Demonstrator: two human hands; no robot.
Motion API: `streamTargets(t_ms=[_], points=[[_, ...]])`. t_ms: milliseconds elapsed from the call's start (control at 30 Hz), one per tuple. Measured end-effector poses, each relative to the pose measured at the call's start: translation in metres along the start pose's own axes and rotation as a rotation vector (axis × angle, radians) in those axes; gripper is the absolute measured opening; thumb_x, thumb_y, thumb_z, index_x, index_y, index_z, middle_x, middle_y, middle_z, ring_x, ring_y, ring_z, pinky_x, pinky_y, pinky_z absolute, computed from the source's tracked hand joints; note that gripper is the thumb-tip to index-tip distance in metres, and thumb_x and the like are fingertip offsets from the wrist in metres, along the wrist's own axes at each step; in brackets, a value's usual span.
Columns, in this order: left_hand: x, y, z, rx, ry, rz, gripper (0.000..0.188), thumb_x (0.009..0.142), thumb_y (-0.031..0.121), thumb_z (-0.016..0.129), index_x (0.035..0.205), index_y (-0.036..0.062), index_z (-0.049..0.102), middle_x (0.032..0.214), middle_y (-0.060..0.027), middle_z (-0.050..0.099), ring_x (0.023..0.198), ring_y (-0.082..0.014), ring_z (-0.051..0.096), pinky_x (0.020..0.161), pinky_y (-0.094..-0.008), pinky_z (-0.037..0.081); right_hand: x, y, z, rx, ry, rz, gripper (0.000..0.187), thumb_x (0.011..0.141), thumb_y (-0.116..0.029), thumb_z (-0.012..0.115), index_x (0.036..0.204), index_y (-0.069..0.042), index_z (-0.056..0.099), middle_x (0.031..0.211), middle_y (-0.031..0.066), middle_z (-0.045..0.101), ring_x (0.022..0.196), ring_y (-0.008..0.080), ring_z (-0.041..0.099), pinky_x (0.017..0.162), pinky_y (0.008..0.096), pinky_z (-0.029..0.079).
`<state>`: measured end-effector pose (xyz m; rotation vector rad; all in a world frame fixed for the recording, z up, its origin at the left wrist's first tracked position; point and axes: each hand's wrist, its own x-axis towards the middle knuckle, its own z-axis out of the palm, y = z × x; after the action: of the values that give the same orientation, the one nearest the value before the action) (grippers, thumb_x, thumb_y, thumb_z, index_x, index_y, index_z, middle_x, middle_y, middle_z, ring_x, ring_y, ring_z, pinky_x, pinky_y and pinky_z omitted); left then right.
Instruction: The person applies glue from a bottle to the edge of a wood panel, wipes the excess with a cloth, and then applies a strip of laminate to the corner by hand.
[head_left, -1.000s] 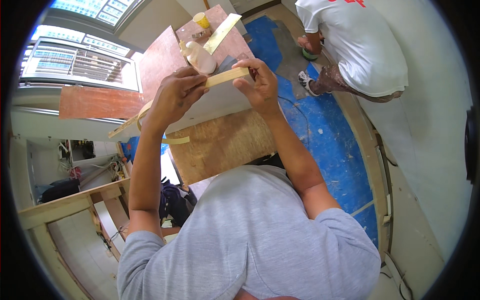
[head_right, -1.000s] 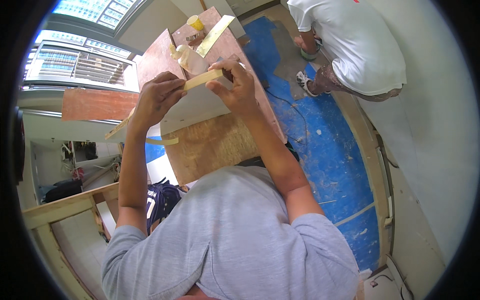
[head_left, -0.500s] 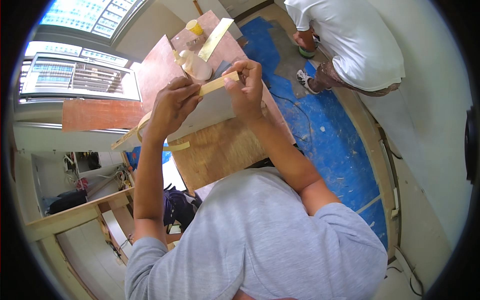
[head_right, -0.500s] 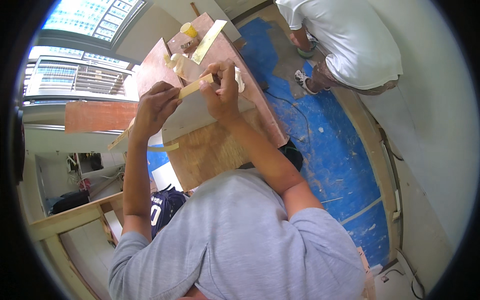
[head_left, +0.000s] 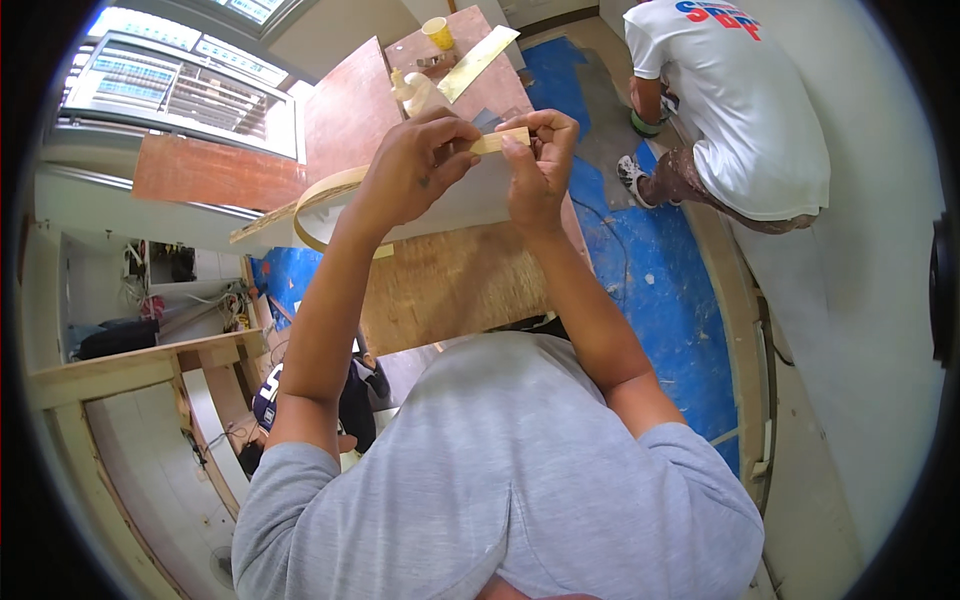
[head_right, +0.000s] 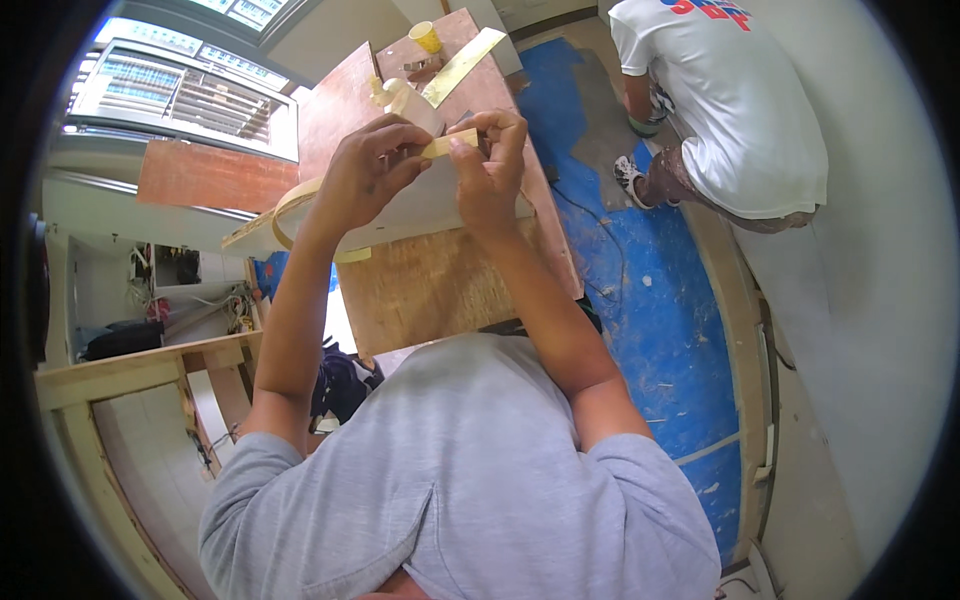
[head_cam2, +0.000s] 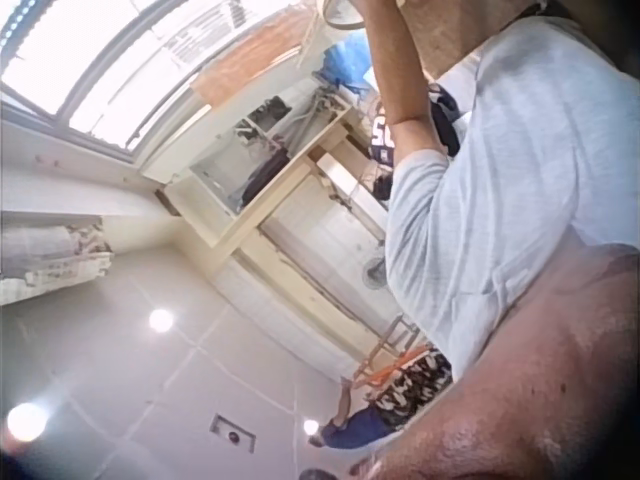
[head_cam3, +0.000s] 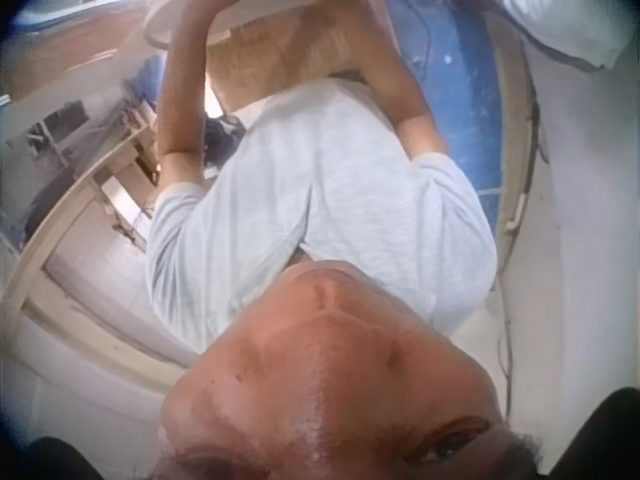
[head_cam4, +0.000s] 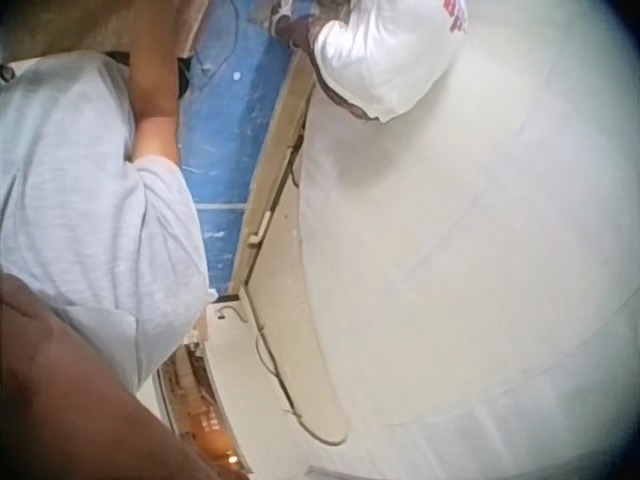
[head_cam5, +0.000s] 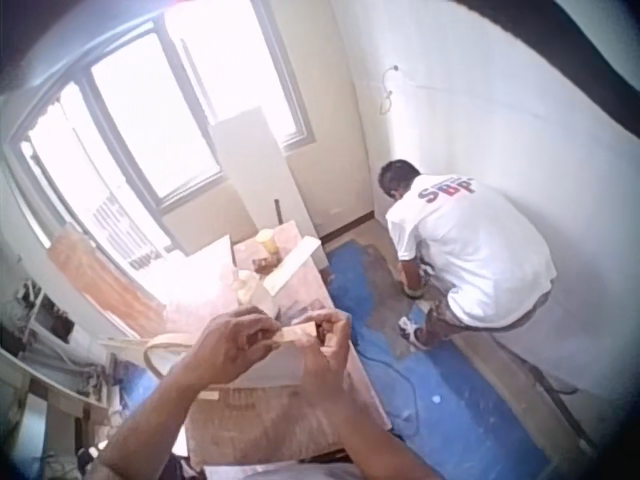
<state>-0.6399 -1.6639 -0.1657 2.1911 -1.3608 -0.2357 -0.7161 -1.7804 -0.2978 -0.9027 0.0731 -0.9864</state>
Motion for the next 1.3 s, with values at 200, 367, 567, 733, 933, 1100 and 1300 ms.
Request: streamTargets(t_ms=[200, 367, 567, 733, 933, 1100, 1300], points=[[-0.004, -0.009, 0.006, -0.107, -0.025, -0.080, 0.023, 0.087, 0.006, 0.078, 0.108, -0.0014, 0.074, 0.093, -0.0094, 0.066, 0.079, -0.0170, 0.063, 0.073, -0.0339, 0.052, 0.010, -0.032, -0.024, -0.340, -0.232, -0.122, 0.028, 0.093, -0.007, 0.069, 0.121, -0.006, 0.063, 0.117, 0.0073, 0.066, 0.104, 0.0187, 0.064, 0.092, 0.0315, 0.050], [-0.003, -0.009, 0.015, 0.017, 0.099, 0.037, 0.019, 0.090, 0.007, 0.075, 0.107, 0.0013, 0.076, 0.093, -0.0101, 0.067, 0.085, -0.0247, 0.068, 0.078, -0.0382, 0.052, 0.028, -0.034, -0.033, -0.720, -0.485, -0.513, 0.024, 0.086, -0.003, 0.079, 0.109, -0.009, 0.073, 0.116, 0.0084, 0.071, 0.106, 0.0269, 0.068, 0.091, 0.0350, 0.053], [-0.018, -0.014, 0.035, 0.401, 0.325, 0.275, 0.019, 0.090, 0.010, 0.076, 0.109, 0.0090, 0.077, 0.105, -0.0043, 0.073, 0.102, -0.0249, 0.070, 0.095, -0.0402, 0.049, 0.027, -0.022, -0.033, -0.701, -0.422, -0.586, 0.022, 0.083, 0.005, 0.078, 0.101, -0.007, 0.073, 0.110, 0.0081, 0.073, 0.101, 0.0273, 0.069, 0.087, 0.0373, 0.055], [-0.024, -0.013, 0.044, 0.458, 0.423, 0.284, 0.026, 0.089, 0.008, 0.075, 0.116, 0.0105, 0.076, 0.118, -0.0024, 0.074, 0.116, -0.0251, 0.067, 0.102, -0.0427, 0.045, 0.028, -0.025, -0.031, -0.740, -0.411, -0.608, 0.019, 0.086, 0.006, 0.076, 0.100, -0.006, 0.073, 0.112, 0.0097, 0.073, 0.101, 0.0273, 0.070, 0.089, 0.0362, 0.053], [-0.030, -0.010, 0.053, 0.334, 0.445, 0.151, 0.027, 0.090, 0.006, 0.072, 0.116, 0.0118, 0.076, 0.122, -0.0035, 0.072, 0.118, -0.0246, 0.065, 0.106, -0.0434, 0.042, 0.039, -0.057, -0.015, -0.888, -0.498, -0.487, 0.012, 0.086, -0.004, 0.078, 0.097, -0.006, 0.073, 0.110, 0.0092, 0.073, 0.101, 0.0302, 0.070, 0.087, 0.0386, 0.054], [-0.023, -0.004, 0.035, 0.257, 0.306, 0.098, 0.021, 0.091, 0.007, 0.072, 0.112, 0.0121, 0.075, 0.115, -0.0024, 0.073, 0.111, -0.0249, 0.067, 0.103, -0.0431, 0.043, 0.039, -0.061, -0.005, -0.813, -0.540, -0.287, 0.007, 0.090, -0.004, 0.076, 0.095, -0.004, 0.073, 0.105, 0.0106, 0.075, 0.099, 0.0295, 0.070, 0.088, 0.0377, 0.053], [-0.030, -0.033, 0.002, 0.213, 0.215, 0.160, 0.015, 0.094, 0.010, 0.072, 0.108, 0.0111, 0.076, 0.106, -0.0035, 0.075, 0.106, -0.0255, 0.068, 0.102, -0.0417, 0.044, 0.039, -0.055, -0.014, -0.847, -0.588, -0.345, 0.008, 0.089, -0.005, 0.077, 0.096, -0.005, 0.072, 0.106, 0.0089, 0.076, 0.099, 0.0281, 0.070, 0.092, 0.0382, 0.051]])
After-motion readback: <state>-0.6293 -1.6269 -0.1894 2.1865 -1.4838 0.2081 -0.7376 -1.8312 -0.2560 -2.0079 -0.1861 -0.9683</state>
